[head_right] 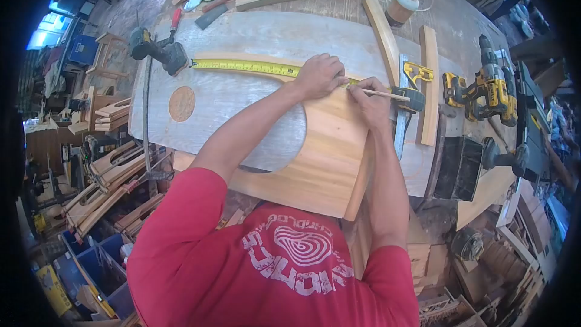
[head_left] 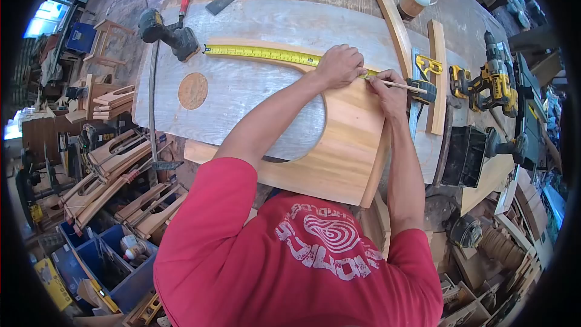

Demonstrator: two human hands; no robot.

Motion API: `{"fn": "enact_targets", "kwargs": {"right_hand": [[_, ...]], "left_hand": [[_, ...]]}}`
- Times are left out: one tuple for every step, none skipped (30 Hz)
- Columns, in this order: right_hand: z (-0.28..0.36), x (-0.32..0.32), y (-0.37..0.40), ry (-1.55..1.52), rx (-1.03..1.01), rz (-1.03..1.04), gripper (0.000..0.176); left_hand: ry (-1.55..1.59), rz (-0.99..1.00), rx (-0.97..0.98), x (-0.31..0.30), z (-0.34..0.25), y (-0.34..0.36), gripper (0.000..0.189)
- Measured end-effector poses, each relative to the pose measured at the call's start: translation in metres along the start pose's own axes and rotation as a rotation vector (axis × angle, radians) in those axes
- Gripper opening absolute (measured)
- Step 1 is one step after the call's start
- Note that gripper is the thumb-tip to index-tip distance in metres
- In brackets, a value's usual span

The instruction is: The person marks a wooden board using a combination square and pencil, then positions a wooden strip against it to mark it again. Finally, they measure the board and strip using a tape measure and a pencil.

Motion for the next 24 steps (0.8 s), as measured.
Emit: {"fn": "enact_targets", "kwargs": {"right_hand": [[0.000,0.000,0.000,-0.052,0.032,-0.010,0.020],[0.000,-0.002,0.000,-0.105,0.061,-0.024,0.021],[0.001,-0.004,0.003,-0.155,0.090,-0.040,0.022],[0.002,-0.006,0.006,-0.173,0.093,-0.041,0.022],[0.001,-0.006,0.006,-0.193,0.090,-0.040,0.021],[0.002,-0.006,0.004,-0.214,0.085,-0.040,0.021],[0.002,-0.007,0.003,-0.216,0.077,-0.047,0.021],[0.001,-0.007,0.003,-0.219,0.074,-0.053,0.021],[-0.001,-0.007,0.003,-0.224,0.072,-0.058,0.021],[-0.003,-0.008,0.002,-0.208,0.076,-0.071,0.020],[-0.004,-0.008,0.001,-0.202,0.081,-0.072,0.020],[-0.004,-0.009,0.000,-0.194,0.087,-0.073,0.019],[-0.004,-0.009,0.000,-0.184,0.093,-0.070,0.019],[-0.003,-0.008,0.001,-0.177,0.114,-0.061,0.016],[-0.001,-0.007,0.001,-0.168,0.134,-0.051,0.014],[0.000,-0.005,0.002,-0.160,0.153,-0.041,0.014],[0.001,-0.005,0.001,-0.177,0.146,-0.039,0.014],[0.000,-0.005,0.001,-0.194,0.138,-0.039,0.014],[0.000,-0.005,0.001,-0.209,0.132,-0.041,0.015],[-0.002,-0.004,0.001,-0.193,0.138,-0.043,0.015],[-0.002,-0.004,0.001,-0.175,0.143,-0.045,0.015],[-0.002,-0.005,0.000,-0.156,0.145,-0.049,0.015],[-0.002,-0.006,-0.002,-0.189,0.123,-0.048,0.015],[-0.005,-0.007,-0.003,-0.223,0.105,-0.050,0.015]], "left_hand": [[0.001,-0.001,-0.001,0.000,0.000,0.001,0.024],[0.011,-0.022,0.003,-0.003,0.001,0.001,0.023],[0.025,-0.045,0.008,-0.005,-0.001,0.002,0.022],[0.042,-0.068,0.012,-0.008,-0.003,0.003,0.021],[0.050,-0.167,-0.002,-0.018,0.001,0.006,0.022],[0.057,-0.265,-0.015,-0.030,0.008,0.013,0.024],[0.066,-0.362,-0.032,-0.047,0.014,0.022,0.027],[-0.001,-0.482,-0.132,-0.070,0.028,0.042,0.033],[-0.070,-0.599,-0.235,-0.100,0.042,0.067,0.038],[-0.164,-0.683,-0.356,-0.121,0.069,0.102,0.046],[-0.235,-0.767,-0.483,-0.151,0.091,0.139,0.047],[-0.382,-0.820,-0.610,-0.174,0.114,0.176,0.052],[-0.493,-0.777,-0.738,-0.192,0.135,0.205,0.052],[-0.604,-0.733,-0.866,-0.208,0.152,0.232,0.052],[-0.541,-0.727,-0.884,-0.214,0.174,0.251,0.053],[-0.477,-0.722,-0.900,-0.216,0.199,0.265,0.054],[-0.413,-0.716,-0.913,-0.216,0.213,0.272,0.055],[-0.379,-0.723,-0.962,-0.222,0.212,0.270,0.053],[-0.344,-0.728,-1.010,-0.231,0.204,0.263,0.051],[-0.306,-0.731,-1.061,-0.234,0.200,0.262,0.049],[-0.357,-0.715,-1.047,-0.230,0.207,0.266,0.046],[-0.404,-0.702,-1.031,-0.222,0.224,0.273,0.043],[-0.449,-0.688,-1.010,-0.219,0.235,0.275,0.041],[-0.418,-0.692,-1.021,-0.219,0.239,0.276,0.038]]}}
Point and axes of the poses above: each hand's wrist, its own y-axis away from the middle knuckle, its own x-axis out of the palm, z = x × y, the point moved 10 cm from there along -y, towards the middle knuckle, and after that the axes turned 4 degrees about x, right-handed, at the moved point
